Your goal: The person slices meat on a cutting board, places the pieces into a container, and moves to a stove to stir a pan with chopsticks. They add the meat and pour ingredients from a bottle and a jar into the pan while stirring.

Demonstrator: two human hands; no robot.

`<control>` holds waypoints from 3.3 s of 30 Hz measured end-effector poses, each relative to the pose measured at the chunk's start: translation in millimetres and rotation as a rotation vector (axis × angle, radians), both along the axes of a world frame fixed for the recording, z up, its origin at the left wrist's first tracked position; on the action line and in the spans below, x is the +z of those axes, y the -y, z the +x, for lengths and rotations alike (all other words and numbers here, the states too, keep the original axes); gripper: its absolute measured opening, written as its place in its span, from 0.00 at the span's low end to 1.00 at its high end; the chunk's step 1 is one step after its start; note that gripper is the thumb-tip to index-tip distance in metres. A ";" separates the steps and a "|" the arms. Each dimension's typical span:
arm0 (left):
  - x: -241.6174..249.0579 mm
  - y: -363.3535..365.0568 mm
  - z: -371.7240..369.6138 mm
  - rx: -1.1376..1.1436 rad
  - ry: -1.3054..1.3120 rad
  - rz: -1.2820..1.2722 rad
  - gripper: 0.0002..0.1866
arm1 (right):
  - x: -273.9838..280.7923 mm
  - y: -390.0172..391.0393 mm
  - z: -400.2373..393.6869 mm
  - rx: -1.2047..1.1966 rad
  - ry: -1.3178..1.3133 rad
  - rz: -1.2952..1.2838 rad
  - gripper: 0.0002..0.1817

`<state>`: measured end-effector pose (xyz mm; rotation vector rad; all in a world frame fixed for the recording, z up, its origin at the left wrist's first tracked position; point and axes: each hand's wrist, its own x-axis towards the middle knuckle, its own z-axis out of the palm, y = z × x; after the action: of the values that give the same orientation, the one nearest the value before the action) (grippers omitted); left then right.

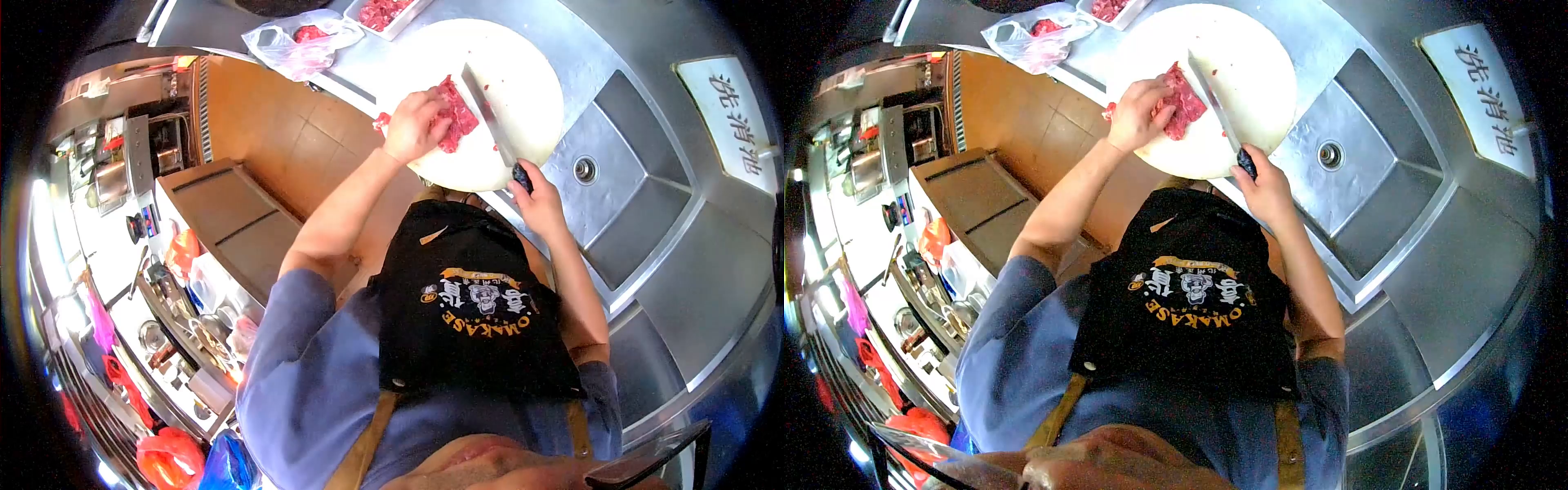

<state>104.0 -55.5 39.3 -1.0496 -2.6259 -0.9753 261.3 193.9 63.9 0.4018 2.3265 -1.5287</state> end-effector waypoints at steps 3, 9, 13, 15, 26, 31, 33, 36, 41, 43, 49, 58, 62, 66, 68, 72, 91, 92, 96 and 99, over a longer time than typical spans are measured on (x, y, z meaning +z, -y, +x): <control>-7.7 -7.8 -0.6 -0.034 -0.023 0.026 0.15 | 12.0 17.7 -12.1 0.066 -0.017 0.069 0.23; -21.2 -16.9 3.8 -0.004 -0.037 -0.070 0.12 | 29.7 35.6 -15.9 0.280 -0.152 0.463 0.23; -23.8 -17.4 6.1 0.026 -0.085 -0.079 0.11 | 32.9 24.2 -0.9 0.196 -0.180 0.408 0.18; -24.7 -18.1 5.9 0.037 -0.082 -0.090 0.10 | 28.2 26.0 -4.5 0.170 -0.178 0.388 0.16; -23.1 -20.6 -1.1 0.027 -0.070 -0.051 0.10 | 5.2 40.6 -52.5 0.175 -0.225 0.320 0.17; -27.0 -19.9 -5.9 0.003 -0.035 -0.019 0.09 | 2.3 40.3 -43.6 0.145 -0.226 0.311 0.16; -29.4 -18.9 -5.3 -0.009 -0.044 0.020 0.09 | -16.4 60.2 -93.4 0.166 -0.200 0.273 0.16; -26.1 -16.0 -2.5 -0.027 -0.008 0.013 0.09 | -31.9 72.7 -161.8 0.097 -0.283 0.256 0.17; -15.3 -21.8 16.8 -0.016 0.033 0.037 0.10 | -19.8 39.3 -112.0 -0.008 -0.187 0.361 0.18; -16.3 -24.2 34.2 -0.015 0.051 0.025 0.12 | -5.4 25.5 -82.6 -0.068 -0.169 0.240 0.18; -24.9 -27.5 45.5 0.056 -0.003 -0.011 0.14 | 36.3 7.7 -19.7 0.266 -0.149 0.336 0.17; -23.8 -30.7 44.3 0.050 0.011 -0.024 0.15 | 14.3 20.4 -34.7 0.300 -0.226 0.332 0.16; -23.7 -33.4 43.9 0.068 -0.012 -0.020 0.14 | 11.8 18.0 -40.6 0.311 -0.156 0.285 0.17; -23.0 -33.8 43.1 0.082 -0.027 -0.008 0.13 | 27.5 -5.0 4.2 0.257 -0.212 0.288 0.21; -27.2 -33.3 41.9 0.086 -0.027 -0.002 0.13 | 6.8 6.1 -15.7 0.263 -0.195 0.266 0.19; -32.8 -30.4 41.7 0.068 -0.032 0.009 0.12 | -19.3 43.1 -123.5 0.279 -0.174 0.206 0.16; -26.9 -37.0 46.6 0.137 -0.013 -0.023 0.13 | 1.1 13.0 -43.8 0.328 -0.272 0.286 0.18; -25.3 -37.0 46.6 0.126 -0.022 -0.013 0.13 | 0.7 12.8 -43.5 0.329 -0.271 0.285 0.18; -27.3 -37.9 49.6 0.139 0.013 0.001 0.13 | 20.5 -12.5 -3.0 0.335 -0.118 0.325 0.19; -26.4 -38.5 48.5 0.125 -0.003 0.027 0.13 | 7.0 4.5 -25.8 0.308 -0.190 0.283 0.17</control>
<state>152.5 -17.0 12.9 -0.8689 -2.6320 -0.9776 235.5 189.4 71.0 -0.0420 2.6123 -1.1412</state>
